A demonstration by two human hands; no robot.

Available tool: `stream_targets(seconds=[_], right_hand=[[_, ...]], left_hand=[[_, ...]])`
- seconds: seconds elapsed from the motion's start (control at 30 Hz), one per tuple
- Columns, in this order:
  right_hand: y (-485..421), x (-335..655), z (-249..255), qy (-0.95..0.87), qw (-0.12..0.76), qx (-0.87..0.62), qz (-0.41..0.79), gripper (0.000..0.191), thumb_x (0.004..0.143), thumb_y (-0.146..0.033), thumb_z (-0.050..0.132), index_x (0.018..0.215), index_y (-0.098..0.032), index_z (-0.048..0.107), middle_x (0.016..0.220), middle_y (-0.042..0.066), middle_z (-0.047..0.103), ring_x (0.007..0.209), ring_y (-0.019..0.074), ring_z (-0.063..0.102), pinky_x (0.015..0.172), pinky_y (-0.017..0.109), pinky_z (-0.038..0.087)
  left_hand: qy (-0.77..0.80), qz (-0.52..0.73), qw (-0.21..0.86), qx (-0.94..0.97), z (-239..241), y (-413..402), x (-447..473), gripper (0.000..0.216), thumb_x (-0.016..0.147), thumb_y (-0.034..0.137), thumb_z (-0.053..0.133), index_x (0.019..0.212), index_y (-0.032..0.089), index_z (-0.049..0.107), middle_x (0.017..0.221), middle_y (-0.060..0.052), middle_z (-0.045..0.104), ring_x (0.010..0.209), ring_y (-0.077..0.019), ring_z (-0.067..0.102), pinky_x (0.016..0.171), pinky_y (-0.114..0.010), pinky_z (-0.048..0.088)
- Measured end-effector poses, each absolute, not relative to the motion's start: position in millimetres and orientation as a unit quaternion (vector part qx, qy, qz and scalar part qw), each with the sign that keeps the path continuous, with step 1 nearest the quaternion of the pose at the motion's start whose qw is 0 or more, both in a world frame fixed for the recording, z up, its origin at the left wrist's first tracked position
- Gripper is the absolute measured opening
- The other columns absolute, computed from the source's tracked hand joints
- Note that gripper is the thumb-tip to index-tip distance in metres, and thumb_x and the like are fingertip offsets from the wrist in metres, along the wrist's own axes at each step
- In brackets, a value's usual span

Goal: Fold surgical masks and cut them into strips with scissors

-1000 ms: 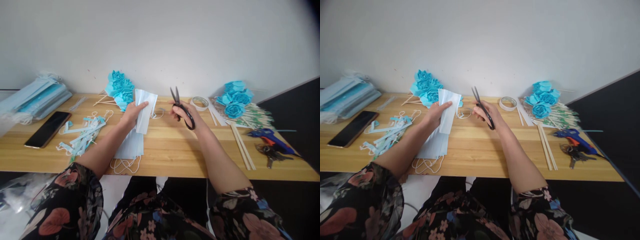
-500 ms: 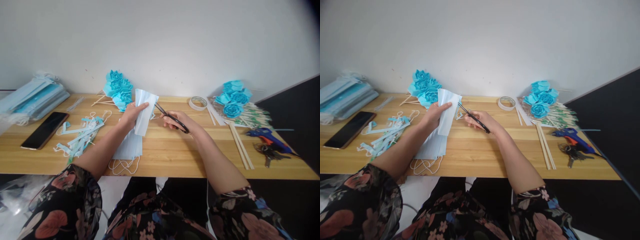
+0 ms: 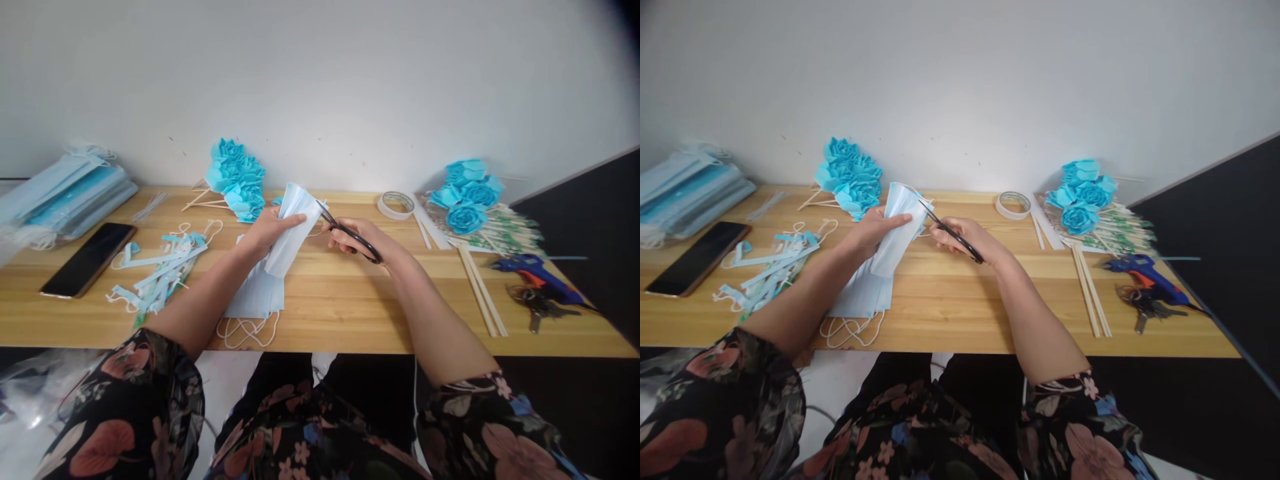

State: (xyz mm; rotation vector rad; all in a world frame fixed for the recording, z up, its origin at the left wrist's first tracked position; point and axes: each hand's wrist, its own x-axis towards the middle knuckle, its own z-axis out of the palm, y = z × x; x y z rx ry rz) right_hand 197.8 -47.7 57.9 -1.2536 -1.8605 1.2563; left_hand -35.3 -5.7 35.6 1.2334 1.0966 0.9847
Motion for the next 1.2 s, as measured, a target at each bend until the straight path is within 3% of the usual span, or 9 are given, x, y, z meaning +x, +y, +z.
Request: stream_targets(seconds=[0.5,1.2], right_hand=[[-43.9,204.3,52.3,-0.71,0.287,-0.438,0.47,0.046,0.088,-0.058,0.065,0.101,-0.015,0.072,0.082,0.005,0.067,0.061,0.0102,0.051,0.056,0.026,0.041],[-43.2,203.3,53.5,-0.69,0.286,-0.468,0.472,0.049,0.084,-0.057,0.068,0.105,-0.014,0.074,0.072,0.001,0.061,0.055,0.0086,0.044,0.051,0.025,0.033]], left_hand=[[0.461,0.408,0.574,0.54,36.0,-7.7,-36.1,0.04,0.06,0.045,0.091,0.075,0.015,0.07,0.067,-0.005,0.064,0.057,-0.0149,0.054,0.053,-0.027,0.039],[0.454,0.41,0.584,0.534,37.1,-8.8,-36.0,0.036,0.06,0.042,0.091,0.076,0.015,0.072,0.068,-0.006,0.066,0.056,-0.014,0.054,0.051,-0.026,0.04]])
